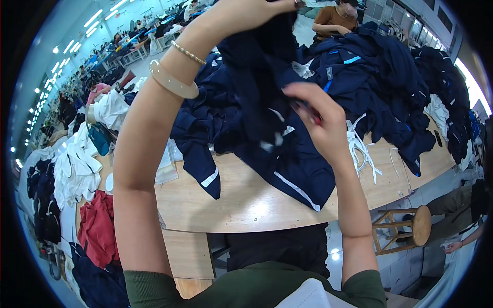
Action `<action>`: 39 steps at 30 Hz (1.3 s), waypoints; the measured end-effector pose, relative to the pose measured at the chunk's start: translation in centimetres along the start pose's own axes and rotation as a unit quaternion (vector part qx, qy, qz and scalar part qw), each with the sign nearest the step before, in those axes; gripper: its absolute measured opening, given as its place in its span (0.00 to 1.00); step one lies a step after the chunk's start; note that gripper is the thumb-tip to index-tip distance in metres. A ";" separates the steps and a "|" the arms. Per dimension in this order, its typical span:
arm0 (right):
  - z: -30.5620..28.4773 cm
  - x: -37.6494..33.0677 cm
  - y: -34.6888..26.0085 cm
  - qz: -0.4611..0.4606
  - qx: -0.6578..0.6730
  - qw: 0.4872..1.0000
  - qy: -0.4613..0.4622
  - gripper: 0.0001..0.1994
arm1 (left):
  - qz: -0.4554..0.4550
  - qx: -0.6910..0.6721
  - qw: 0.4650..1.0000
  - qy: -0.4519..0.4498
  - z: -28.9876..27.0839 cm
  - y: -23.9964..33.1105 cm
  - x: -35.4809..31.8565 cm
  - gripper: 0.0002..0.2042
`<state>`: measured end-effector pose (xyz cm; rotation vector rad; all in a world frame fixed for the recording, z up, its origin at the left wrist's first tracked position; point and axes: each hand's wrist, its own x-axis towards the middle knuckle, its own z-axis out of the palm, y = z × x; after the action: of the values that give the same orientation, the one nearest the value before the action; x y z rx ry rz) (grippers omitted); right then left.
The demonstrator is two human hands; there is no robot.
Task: Trim loose threads from finished blue garments using thread snips in a factory setting.
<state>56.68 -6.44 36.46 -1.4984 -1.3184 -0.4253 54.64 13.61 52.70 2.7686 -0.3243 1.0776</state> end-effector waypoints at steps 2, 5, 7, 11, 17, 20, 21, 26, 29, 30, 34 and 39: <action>0.5 2.0 0.7 0.038 -0.021 0.999 -0.001 0.13 | 0.021 0.028 0.999 -0.010 -0.5 1.5 -0.5 0.23; 0.0 3.0 2.4 0.096 -0.087 0.991 -0.021 0.17 | 0.000 0.073 0.997 -0.022 -1.6 1.7 -1.5 0.23; -2.7 3.0 2.8 0.235 -0.259 0.917 -0.192 0.22 | -0.075 0.094 0.985 -0.125 -3.6 2.0 -1.8 0.19; -8.9 1.7 5.4 0.242 -0.161 0.937 -0.194 0.19 | -0.134 0.091 0.962 -0.220 -3.3 -4.3 -4.3 0.22; -15.8 1.2 3.1 0.229 -0.022 0.957 -0.177 0.16 | -0.071 -0.149 0.922 -0.350 -2.6 -8.3 -10.9 0.19; -17.6 0.9 3.9 0.294 -0.004 0.933 -0.209 0.10 | -0.165 -0.250 0.854 -0.425 -1.8 -8.6 -11.2 0.11; -17.9 0.9 4.1 0.296 -0.006 0.932 -0.208 0.10 | -0.171 -0.272 0.845 -0.428 -1.7 -8.7 -11.4 0.09; -19.2 0.3 5.5 0.286 0.134 0.943 -0.107 0.07 | -0.202 -0.432 0.789 -0.387 -2.4 -10.6 -12.4 0.05; -17.1 1.1 4.6 0.312 0.111 0.937 -0.116 0.09 | -0.177 -0.368 0.830 -0.380 -1.3 -11.0 -12.7 0.06; -15.2 1.7 3.5 0.300 0.110 0.938 -0.135 0.08 | -0.157 -0.267 0.867 -0.391 -0.7 -10.9 -12.9 0.08; -7.8 4.3 0.3 0.273 0.063 0.937 -0.209 0.09 | -0.079 -0.364 0.881 -0.290 5.2 -0.6 -11.4 0.33; -6.5 3.5 0.5 0.336 0.167 0.880 -0.293 0.11 | -0.134 -0.443 0.832 -0.306 7.1 2.0 -12.4 0.14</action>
<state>60.58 -10.09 41.53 -1.7218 -1.1237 0.7241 49.89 11.95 39.22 2.0895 -0.3609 -0.1025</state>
